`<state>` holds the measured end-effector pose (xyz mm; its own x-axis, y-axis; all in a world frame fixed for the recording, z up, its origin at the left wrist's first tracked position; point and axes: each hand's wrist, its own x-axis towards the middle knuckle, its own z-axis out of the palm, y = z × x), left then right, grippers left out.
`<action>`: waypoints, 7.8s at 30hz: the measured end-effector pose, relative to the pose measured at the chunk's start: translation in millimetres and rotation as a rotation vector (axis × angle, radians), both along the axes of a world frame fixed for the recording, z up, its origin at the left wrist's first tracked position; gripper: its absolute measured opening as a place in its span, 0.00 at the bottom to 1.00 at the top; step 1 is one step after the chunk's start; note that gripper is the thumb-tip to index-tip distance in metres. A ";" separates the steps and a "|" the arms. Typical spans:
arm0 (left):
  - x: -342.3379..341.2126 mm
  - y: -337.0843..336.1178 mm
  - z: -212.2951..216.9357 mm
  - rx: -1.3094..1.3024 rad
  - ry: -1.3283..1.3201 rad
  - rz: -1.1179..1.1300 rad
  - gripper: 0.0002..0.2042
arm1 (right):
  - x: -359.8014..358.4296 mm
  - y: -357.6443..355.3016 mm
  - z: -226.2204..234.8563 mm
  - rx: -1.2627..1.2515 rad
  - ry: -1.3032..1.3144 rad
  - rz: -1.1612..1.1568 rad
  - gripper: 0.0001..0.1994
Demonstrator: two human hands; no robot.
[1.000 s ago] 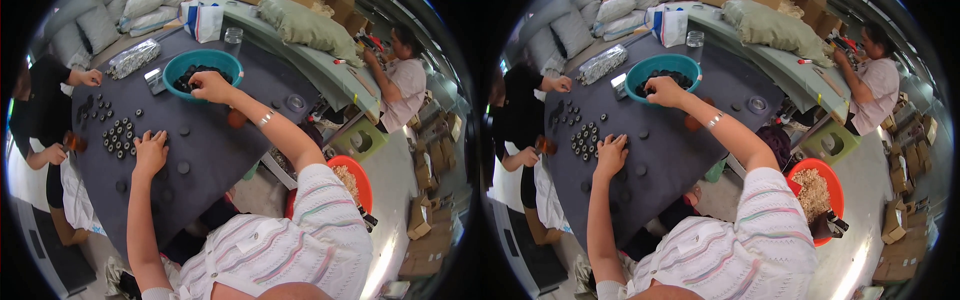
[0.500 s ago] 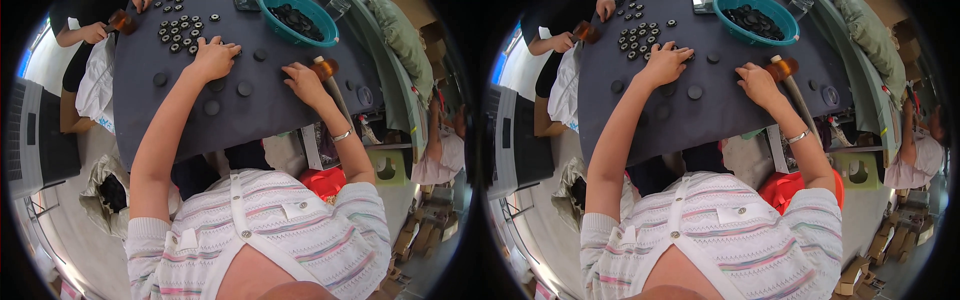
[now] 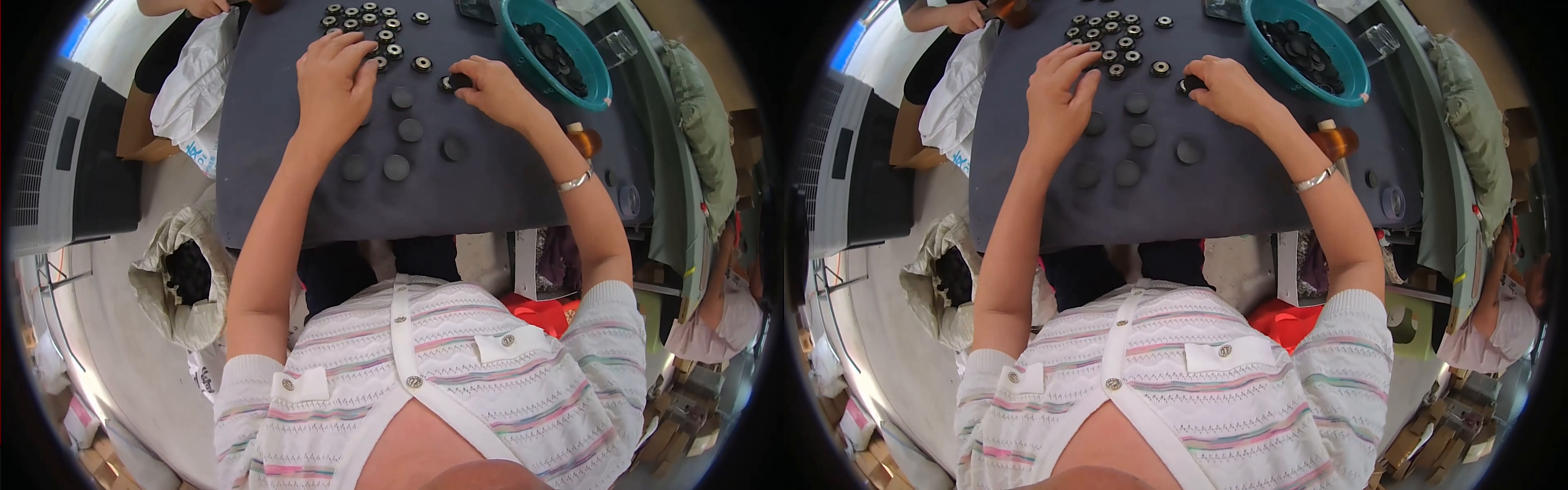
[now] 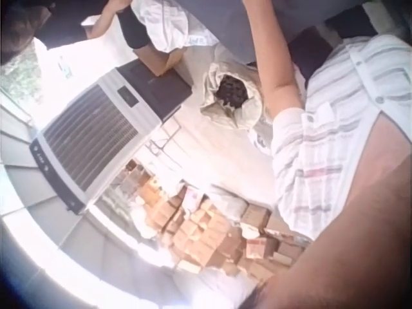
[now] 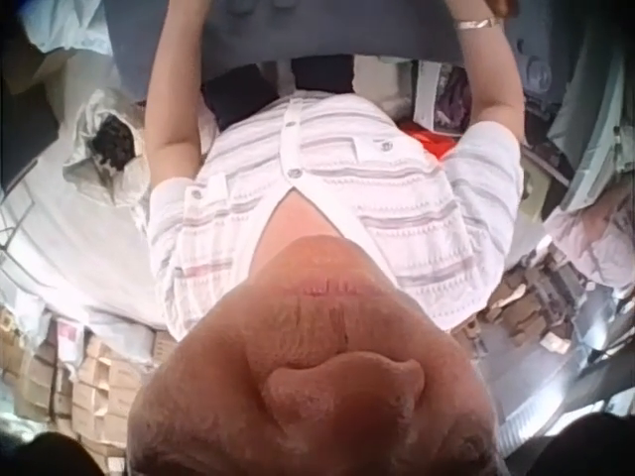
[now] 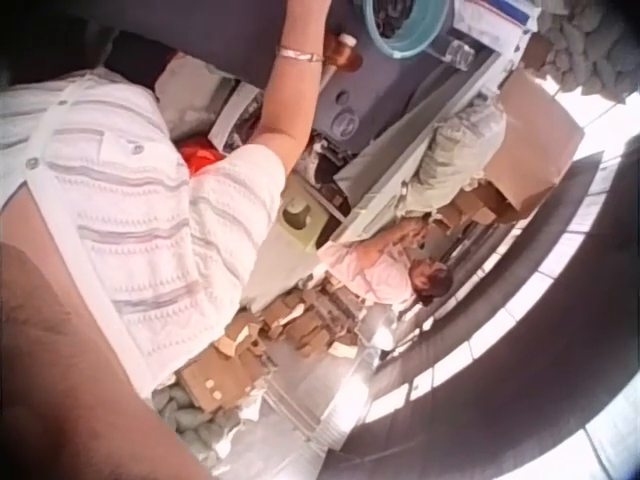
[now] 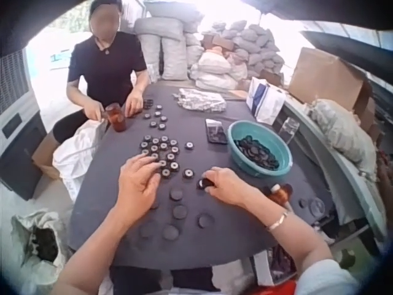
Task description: The person assembles metal rings into circular rubber components by hand, using a mallet to secure the rings into place.
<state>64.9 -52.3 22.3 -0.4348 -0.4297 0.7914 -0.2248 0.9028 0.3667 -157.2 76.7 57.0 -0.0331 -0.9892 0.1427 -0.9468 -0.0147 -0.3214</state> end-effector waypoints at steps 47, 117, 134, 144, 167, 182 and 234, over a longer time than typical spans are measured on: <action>8.3 -9.5 -11.0 0.206 0.293 0.111 0.05 | -198.6 12.8 5.5 0.430 0.337 -0.523 0.16; 72.9 52.2 -22.1 0.325 0.172 -0.151 0.07 | -90.9 253.3 -44.9 0.214 0.351 -0.832 0.19; 68.9 47.9 -47.1 0.464 0.113 -0.113 0.07 | 92.3 154.3 18.1 -0.209 -0.045 -0.232 0.34; 70.5 47.1 -48.1 0.439 0.100 -0.109 0.07 | 94.9 149.1 17.4 -0.261 0.008 -0.246 0.34; 65.0 40.2 -51.7 0.461 0.175 -0.085 0.06 | 109.7 100.7 -0.8 -0.141 0.145 -0.170 0.33; 68.9 45.1 -45.1 0.573 0.214 -0.031 0.06 | 92.3 68.4 18.0 -0.296 0.046 -0.109 0.32; 68.7 27.1 -57.0 0.794 0.479 0.035 0.09 | 143.6 61.0 12.9 -0.177 0.055 -0.021 0.32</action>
